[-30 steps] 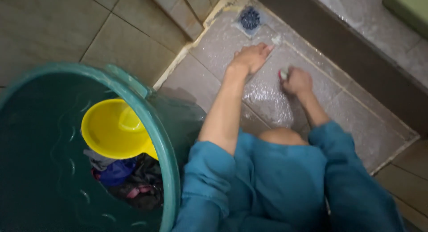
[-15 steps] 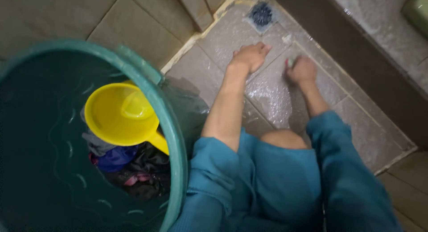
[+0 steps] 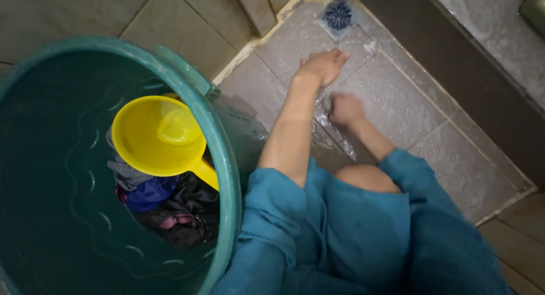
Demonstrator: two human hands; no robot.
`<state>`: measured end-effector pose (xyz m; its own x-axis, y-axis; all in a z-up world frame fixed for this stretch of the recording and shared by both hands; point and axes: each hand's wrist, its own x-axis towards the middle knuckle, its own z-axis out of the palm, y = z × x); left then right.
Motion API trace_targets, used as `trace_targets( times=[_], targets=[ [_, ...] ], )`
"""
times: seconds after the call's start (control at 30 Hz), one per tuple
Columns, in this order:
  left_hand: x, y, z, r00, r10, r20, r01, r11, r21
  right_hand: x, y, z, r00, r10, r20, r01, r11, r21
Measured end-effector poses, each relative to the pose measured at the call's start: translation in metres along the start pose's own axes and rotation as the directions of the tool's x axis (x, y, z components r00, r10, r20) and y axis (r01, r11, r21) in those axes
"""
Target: Scrubbing floor tiles in a bathroom using a brush and soapy water.
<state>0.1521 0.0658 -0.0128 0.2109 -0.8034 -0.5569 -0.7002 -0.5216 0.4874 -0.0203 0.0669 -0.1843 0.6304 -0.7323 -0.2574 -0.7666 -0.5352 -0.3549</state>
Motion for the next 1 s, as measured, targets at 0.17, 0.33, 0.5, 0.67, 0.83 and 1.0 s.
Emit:
trace_targets(
  times=[0.17, 0.33, 0.5, 0.67, 0.83, 1.0],
  targets=[
    [0.014, -0.02, 0.011, 1.0, 0.015, 0.005, -0.015, 0.999, 0.037, -0.009, 0.003, -0.004, 0.996, -0.079, 0.035, 0.078, 0.997, 0.027],
    [0.016, -0.017, 0.022, 1.0, -0.004, 0.02, 0.003, 0.999, 0.043, -0.021, -0.018, 0.008, 0.999, 0.038, -0.019, -0.037, 0.996, 0.083],
    [0.003, -0.01, -0.003, 1.0, -0.008, 0.014, 0.008, 1.0, -0.011, -0.05, 0.016, -0.012, 0.999, -0.004, 0.037, 0.002, 0.999, 0.052],
    [-0.001, -0.01, 0.008, 0.996, -0.077, 0.048, 0.076, 0.997, 0.022, -0.033, 0.03, 0.008, 0.999, 0.037, -0.033, -0.036, 0.998, 0.046],
    [0.025, -0.017, 0.023, 0.999, 0.047, 0.008, -0.047, 0.999, 0.01, -0.074, 0.052, -0.002, 0.985, -0.147, -0.086, 0.153, 0.986, 0.063],
    [0.023, -0.034, 0.02, 0.992, -0.107, 0.064, 0.103, 0.992, 0.072, -0.04, 0.087, -0.032, 0.979, 0.165, -0.121, -0.165, 0.986, 0.009]
  ],
)
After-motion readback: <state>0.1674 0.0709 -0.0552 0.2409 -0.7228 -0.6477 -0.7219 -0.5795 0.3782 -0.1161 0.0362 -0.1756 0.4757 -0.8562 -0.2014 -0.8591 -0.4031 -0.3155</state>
